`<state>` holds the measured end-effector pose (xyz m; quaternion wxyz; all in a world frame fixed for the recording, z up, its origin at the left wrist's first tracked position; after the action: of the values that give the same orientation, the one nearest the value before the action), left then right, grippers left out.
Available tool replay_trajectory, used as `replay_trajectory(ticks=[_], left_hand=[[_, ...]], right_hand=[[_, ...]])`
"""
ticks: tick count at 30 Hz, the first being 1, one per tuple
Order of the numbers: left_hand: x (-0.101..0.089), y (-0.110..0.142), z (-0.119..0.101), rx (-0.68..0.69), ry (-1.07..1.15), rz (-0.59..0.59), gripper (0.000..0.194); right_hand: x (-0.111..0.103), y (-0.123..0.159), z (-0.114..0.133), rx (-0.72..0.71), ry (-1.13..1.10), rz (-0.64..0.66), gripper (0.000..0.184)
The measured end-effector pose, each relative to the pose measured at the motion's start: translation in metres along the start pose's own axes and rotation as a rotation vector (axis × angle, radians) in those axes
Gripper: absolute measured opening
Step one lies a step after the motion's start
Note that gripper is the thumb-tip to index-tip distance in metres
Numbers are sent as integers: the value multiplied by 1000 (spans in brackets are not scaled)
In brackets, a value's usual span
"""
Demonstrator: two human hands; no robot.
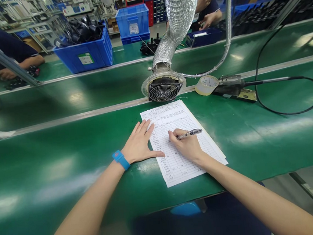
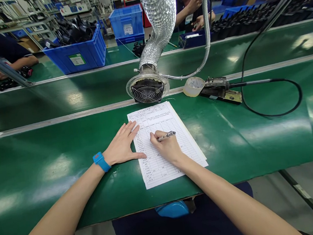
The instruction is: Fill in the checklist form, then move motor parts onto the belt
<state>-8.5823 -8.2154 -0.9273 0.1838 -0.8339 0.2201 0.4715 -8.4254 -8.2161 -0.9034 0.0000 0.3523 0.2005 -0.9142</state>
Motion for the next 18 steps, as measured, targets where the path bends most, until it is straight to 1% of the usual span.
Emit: replay_trajectory(ticks=[7,18], left_hand=[[0,-1,-1,-20,-10,22,122],[0,-1,0,-17,-13,23,121]], right_hand=[[4,-1,0,-21,29,33,43],[3,0,2,-40,51,23,43]])
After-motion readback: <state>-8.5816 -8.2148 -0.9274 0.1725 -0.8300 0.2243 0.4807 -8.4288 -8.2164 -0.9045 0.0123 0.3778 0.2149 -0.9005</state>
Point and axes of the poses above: each hand's wrist, its own y-axis away from the middle knuckle, its own x-axis out of the palm, z = x × y, the point moved 9 cm from there along -y, towards the middle knuckle, and after that the axes turned 12 degrees about y, right-handed, at the moved point
